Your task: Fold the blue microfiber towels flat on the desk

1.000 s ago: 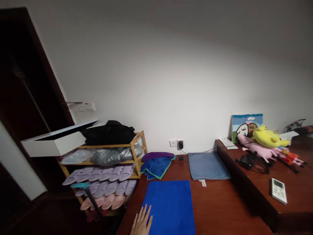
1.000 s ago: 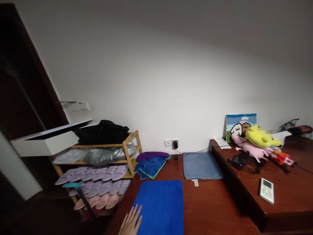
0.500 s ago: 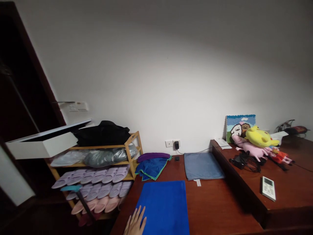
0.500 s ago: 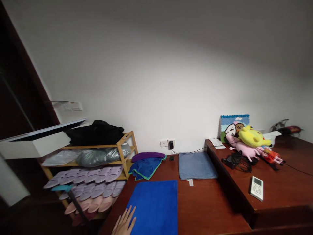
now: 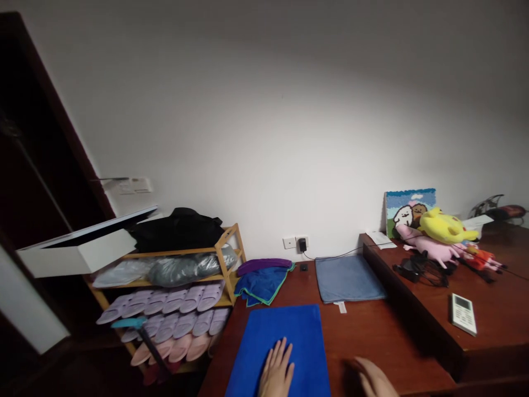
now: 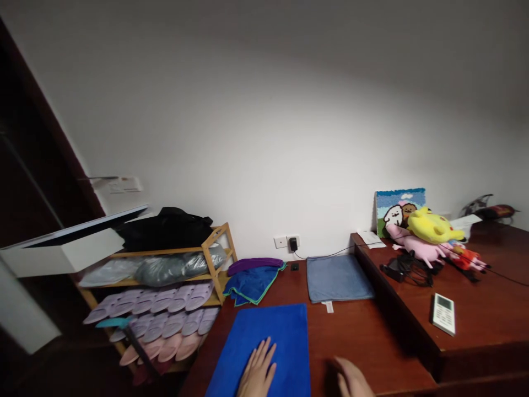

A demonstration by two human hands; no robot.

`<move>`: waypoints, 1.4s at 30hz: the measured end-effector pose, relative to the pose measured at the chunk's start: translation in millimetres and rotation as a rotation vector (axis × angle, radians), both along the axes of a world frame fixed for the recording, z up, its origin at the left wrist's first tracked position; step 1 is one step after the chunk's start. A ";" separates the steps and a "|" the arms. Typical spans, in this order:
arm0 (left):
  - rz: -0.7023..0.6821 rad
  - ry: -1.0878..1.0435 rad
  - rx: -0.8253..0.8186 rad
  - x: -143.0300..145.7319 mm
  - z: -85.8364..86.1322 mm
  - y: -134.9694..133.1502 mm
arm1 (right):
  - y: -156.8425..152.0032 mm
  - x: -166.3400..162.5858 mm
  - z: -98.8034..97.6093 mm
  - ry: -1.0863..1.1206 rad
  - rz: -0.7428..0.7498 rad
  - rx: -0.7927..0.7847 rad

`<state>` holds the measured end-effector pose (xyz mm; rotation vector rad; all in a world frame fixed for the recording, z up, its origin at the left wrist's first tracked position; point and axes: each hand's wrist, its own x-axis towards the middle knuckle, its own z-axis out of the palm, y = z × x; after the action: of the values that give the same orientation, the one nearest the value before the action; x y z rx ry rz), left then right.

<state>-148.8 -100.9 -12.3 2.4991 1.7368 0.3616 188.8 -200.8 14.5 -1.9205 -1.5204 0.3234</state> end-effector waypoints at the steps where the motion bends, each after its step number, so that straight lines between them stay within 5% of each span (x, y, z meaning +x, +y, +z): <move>1: -0.039 -0.010 0.009 16.4 -3.2 0.1 | 16.5 -21.6 3.2 -0.010 0.149 -0.063; 3: -0.085 -0.008 -0.003 44.4 -11.2 1.7 | 43.8 -66.3 6.0 -0.059 0.295 -0.163; 7: -0.086 0.078 -0.193 70.9 -25.9 9.2 | 71.3 -126.3 -9.4 -0.132 0.329 -0.251; 12: -0.134 0.061 -0.222 71.1 -25.3 11.5 | 76.8 -133.7 -37.0 -0.192 0.286 -0.226; 19: -0.158 0.047 -0.200 65.9 -23.9 4.5 | 77.9 -128.3 -45.5 -0.201 0.284 -0.213; 24: -0.167 0.042 -0.098 26.9 -32.9 -5.0 | 74.6 -129.0 -39.7 -0.232 0.268 -0.241; 32: 0.202 0.147 -0.066 -99.2 -35.3 -15.0 | 71.6 -130.8 -39.0 -0.217 0.255 -0.248; 37: 0.226 0.147 -0.046 -109.1 -35.0 -19.1 | 78.9 -133.1 -42.5 -0.244 0.220 -0.287; 42: 0.214 0.134 -0.016 -108.9 -40.6 -19.3 | 107.4 -131.4 -26.1 -0.268 0.187 -0.239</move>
<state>-257.7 -120.3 -52.9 2.3819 2.0567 0.1956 57.4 -93.4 -11.6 -2.0740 -1.9191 0.3533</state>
